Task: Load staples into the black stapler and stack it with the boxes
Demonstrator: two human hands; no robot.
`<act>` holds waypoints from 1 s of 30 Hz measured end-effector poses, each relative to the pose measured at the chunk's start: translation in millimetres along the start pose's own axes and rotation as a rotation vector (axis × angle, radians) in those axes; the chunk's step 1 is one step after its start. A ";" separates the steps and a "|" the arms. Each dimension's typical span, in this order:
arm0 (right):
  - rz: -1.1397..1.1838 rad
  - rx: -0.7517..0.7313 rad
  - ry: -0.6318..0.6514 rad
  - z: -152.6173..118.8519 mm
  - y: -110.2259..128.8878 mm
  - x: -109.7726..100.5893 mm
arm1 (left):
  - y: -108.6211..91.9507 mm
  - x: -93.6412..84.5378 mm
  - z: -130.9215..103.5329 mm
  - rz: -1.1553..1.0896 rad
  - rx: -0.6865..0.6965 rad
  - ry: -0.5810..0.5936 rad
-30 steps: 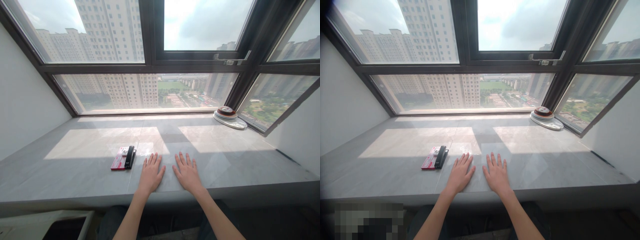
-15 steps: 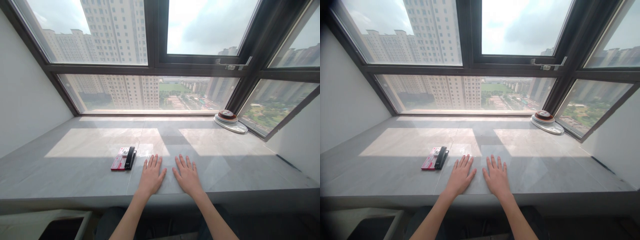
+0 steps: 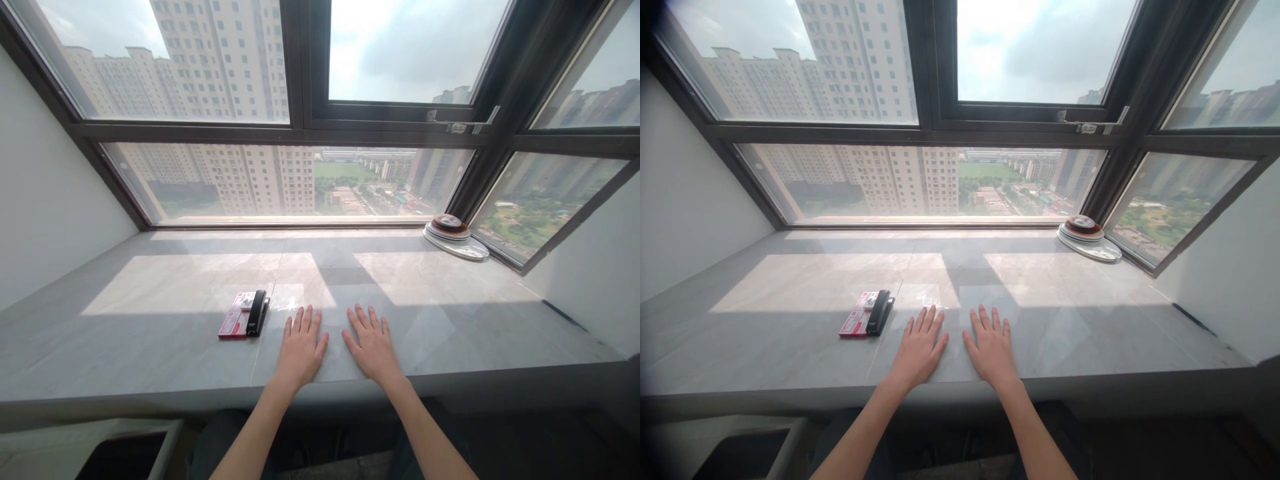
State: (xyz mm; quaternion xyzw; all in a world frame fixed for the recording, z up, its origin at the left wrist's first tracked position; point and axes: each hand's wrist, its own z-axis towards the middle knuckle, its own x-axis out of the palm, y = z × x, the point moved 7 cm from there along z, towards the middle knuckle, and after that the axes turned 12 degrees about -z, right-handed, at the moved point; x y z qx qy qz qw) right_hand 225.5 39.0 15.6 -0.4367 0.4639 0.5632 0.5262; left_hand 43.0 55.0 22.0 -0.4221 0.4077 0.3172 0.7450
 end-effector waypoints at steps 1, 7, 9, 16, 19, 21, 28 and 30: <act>0.009 -0.001 0.000 0.2 -0.3 0.4 | -0.1 0.1 -0.3 0.002 0.002 0.002; 0.019 -0.004 -0.006 -0.2 0.4 0.5 | 0.4 -1.6 -1.1 0.008 -0.001 -0.001; 0.009 -0.006 -0.005 -0.4 0.7 0.2 | 0.5 -1.8 -1.2 0.009 -0.006 0.000; 0.064 0.085 0.080 6.4 -0.4 7.8 | 0.5 -0.4 -0.7 0.007 -0.010 0.007; 0.169 0.159 0.140 18.2 24.5 9.5 | -0.2 -3.0 -9.3 -0.012 -0.001 0.002; 0.291 0.086 0.127 33.1 65.0 4.4 | -2.1 -7.3 -21.5 -0.032 0.022 0.005; 0.557 -0.098 0.084 102.3 215.5 -8.7 | -7.2 -29.2 -73.7 -0.140 0.014 0.057; 0.536 -0.104 0.091 115.3 230.0 -9.4 | -6.8 -34.9 -81.9 -0.182 -0.033 0.029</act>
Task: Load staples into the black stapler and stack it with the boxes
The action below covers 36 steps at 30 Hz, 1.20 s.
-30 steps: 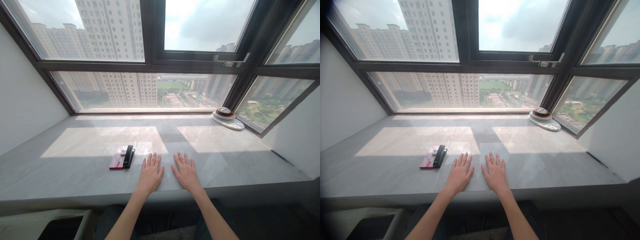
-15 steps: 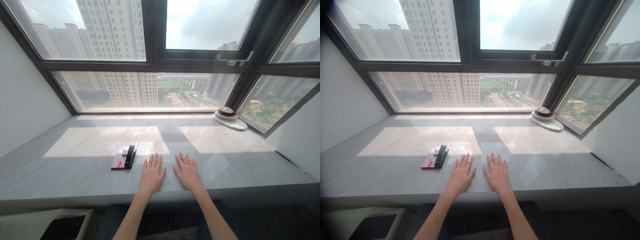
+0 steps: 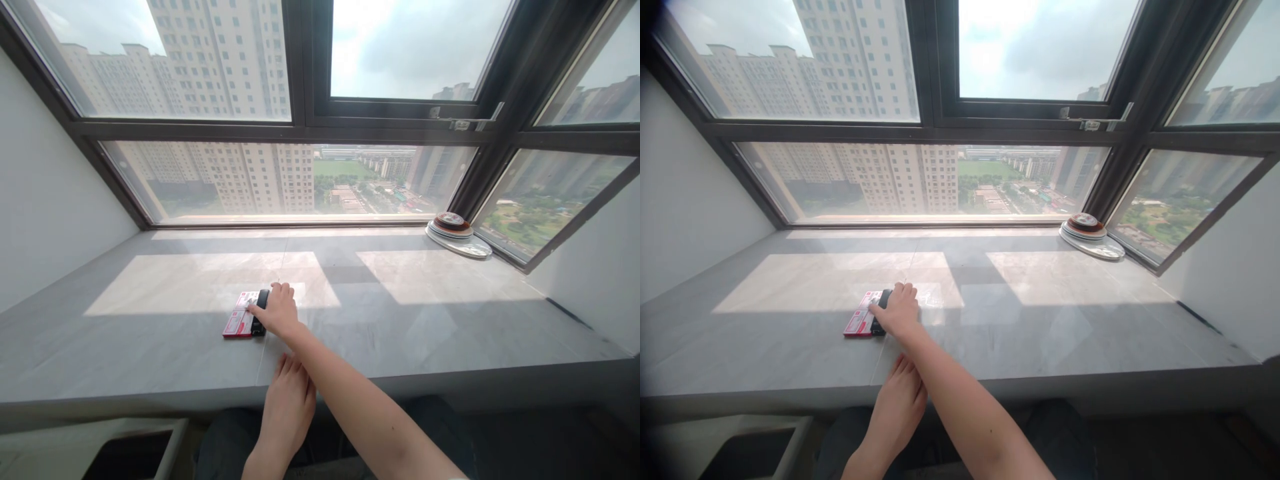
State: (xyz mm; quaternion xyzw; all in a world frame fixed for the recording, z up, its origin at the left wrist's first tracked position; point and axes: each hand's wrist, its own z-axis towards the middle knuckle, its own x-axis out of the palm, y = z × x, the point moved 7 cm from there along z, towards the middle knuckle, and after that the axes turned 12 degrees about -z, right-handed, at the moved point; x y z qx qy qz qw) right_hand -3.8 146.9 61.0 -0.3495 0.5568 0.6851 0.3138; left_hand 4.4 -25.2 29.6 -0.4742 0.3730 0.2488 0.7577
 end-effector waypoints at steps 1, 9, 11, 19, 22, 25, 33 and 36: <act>-0.012 -0.020 0.011 3.9 1.7 -0.9 | -0.2 -3.1 -2.7 -0.019 -0.021 -0.032; -0.072 -0.184 0.059 -42.1 -76.1 -70.4 | -2.8 -19.3 15.2 -0.022 -0.081 -0.183; -0.062 -0.171 0.036 -63.2 -98.9 -87.1 | -2.8 -17.5 29.3 -0.004 -0.090 -0.186; 0.118 -0.093 -0.233 -95.0 -109.2 -108.9 | -13.4 13.7 58.9 0.028 0.084 -0.022; 0.442 0.001 -0.356 -89.5 -118.6 -112.8 | -3.8 11.0 57.5 0.052 0.035 -0.044; 0.845 0.168 -0.536 -87.1 -151.9 -114.9 | 4.0 9.9 57.2 0.075 0.016 -0.054; 1.139 0.359 -0.423 -117.2 -217.6 -97.5 | 22.8 -15.3 58.7 0.079 -0.079 -0.272; 1.254 0.388 -0.388 -147.6 -224.4 -96.9 | 49.0 -43.4 45.7 0.190 -0.267 -0.460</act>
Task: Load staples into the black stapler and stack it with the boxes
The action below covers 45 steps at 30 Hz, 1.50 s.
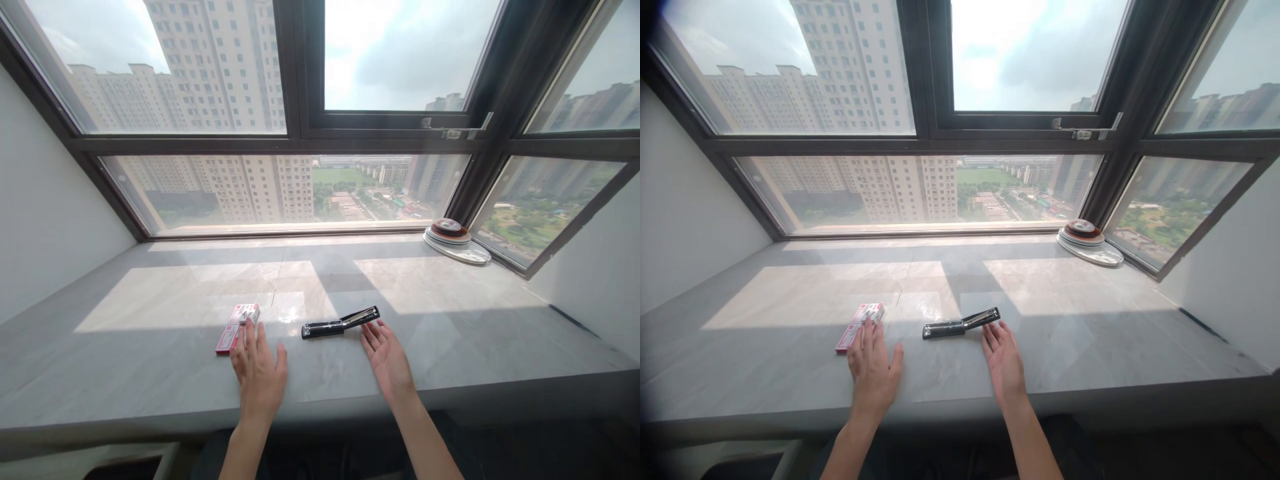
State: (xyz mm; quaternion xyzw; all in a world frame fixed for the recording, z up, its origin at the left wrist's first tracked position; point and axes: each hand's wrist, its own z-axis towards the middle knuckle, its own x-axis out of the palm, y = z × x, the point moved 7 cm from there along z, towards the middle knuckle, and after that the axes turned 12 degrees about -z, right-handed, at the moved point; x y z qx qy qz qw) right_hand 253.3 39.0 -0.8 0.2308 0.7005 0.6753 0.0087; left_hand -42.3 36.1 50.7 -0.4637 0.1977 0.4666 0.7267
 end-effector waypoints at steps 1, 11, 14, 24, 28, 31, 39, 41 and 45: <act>0.008 0.022 0.009 -7.8 -1.0 -5.1 | 10.8 -5.3 -0.3 0.048 -0.048 -0.029; -0.581 0.058 0.225 -28.8 -10.6 -1.1 | 41.6 -17.6 -13.5 -0.105 0.040 0.057; -0.751 0.028 0.298 -31.1 -4.7 12.3 | 32.0 -14.8 -10.3 -0.323 0.084 0.150; -1.006 -0.018 0.465 -15.3 0.8 51.1 | -60.6 39.7 -27.5 -0.742 0.108 0.519; -1.057 0.006 0.426 2.0 6.3 19.3 | -55.3 36.3 -18.1 -0.682 0.128 0.470; -1.131 -0.019 0.361 6.3 17.6 -2.2 | -49.5 35.4 -15.9 -0.661 0.129 0.459; -1.494 -0.397 0.480 -10.2 56.9 54.9 | -49.1 37.9 -17.4 -0.685 0.127 0.480; -1.580 -0.473 0.610 -11.8 54.6 78.6 | -48.5 37.7 -17.2 -0.698 0.124 0.482; -1.662 -0.569 0.730 -7.9 49.9 101.0 | -46.5 38.1 -17.0 -0.696 0.111 0.478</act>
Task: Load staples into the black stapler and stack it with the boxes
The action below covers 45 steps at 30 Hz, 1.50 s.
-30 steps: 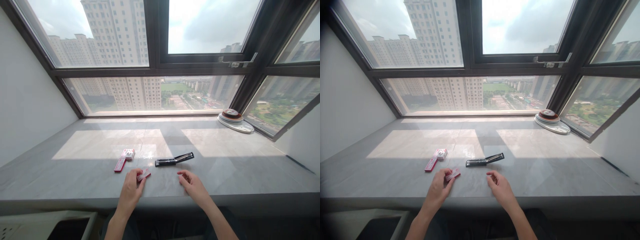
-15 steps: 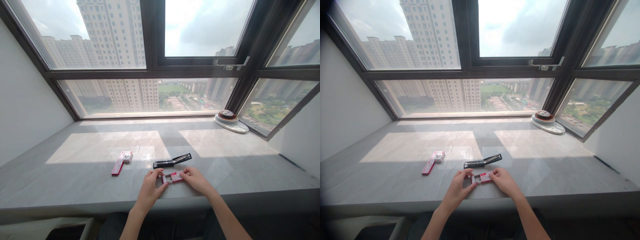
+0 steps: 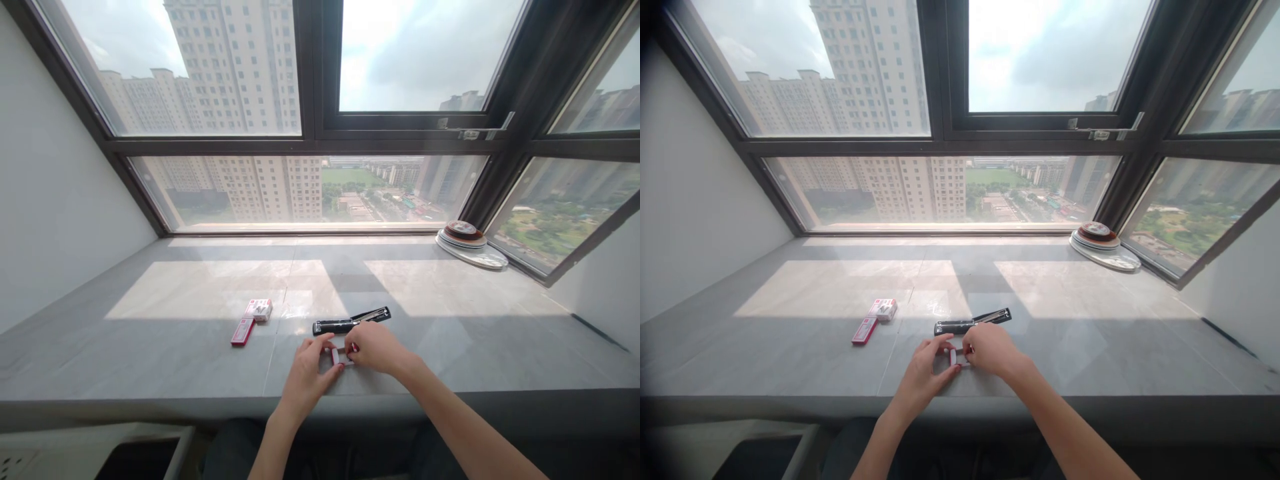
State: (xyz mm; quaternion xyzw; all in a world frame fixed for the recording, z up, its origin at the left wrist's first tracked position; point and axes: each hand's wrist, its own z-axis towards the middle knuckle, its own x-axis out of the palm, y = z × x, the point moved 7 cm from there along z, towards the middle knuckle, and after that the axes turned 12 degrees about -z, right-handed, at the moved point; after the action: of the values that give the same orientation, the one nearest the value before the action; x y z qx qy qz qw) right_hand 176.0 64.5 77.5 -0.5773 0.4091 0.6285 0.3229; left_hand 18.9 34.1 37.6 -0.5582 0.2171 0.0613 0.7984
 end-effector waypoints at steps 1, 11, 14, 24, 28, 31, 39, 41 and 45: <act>0.018 -0.021 -0.013 0.8 -0.3 -0.3 | 0.4 0.0 0.0 0.001 -0.003 -0.002; 0.472 0.217 -0.164 -58.8 -70.4 25.4 | -4.4 -6.9 -0.3 0.015 -0.009 -0.048; 0.488 0.200 -0.143 -66.1 -67.0 30.8 | -3.1 -1.8 2.6 0.041 -0.077 -0.078; 0.408 0.168 -0.151 -48.6 -28.4 16.3 | 1.2 -13.0 13.2 0.171 -0.090 -0.202; 0.341 0.100 -0.151 -33.5 -13.4 13.5 | 13.7 -42.2 32.4 0.338 -0.088 -0.194; 0.286 0.048 -0.185 -18.3 -3.3 7.4 | 19.6 -38.8 35.6 0.336 -0.094 -0.096; 0.287 -0.033 -0.225 21.7 4.9 -0.1 | 15.9 -28.3 14.7 0.304 -0.088 -0.126; 0.291 -0.053 -0.192 26.2 6.4 3.2 | 16.1 -29.6 15.4 0.295 -0.087 -0.120; 0.295 -0.037 -0.181 27.2 7.4 5.5 | 18.6 -31.2 17.1 0.280 -0.092 -0.121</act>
State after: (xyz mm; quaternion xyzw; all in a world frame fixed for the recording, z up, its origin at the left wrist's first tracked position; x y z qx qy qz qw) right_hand 156.3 84.8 73.1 -0.4579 0.4468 0.7260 0.2521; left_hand -10.7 61.2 39.3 -0.5536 0.2412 0.2154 0.7674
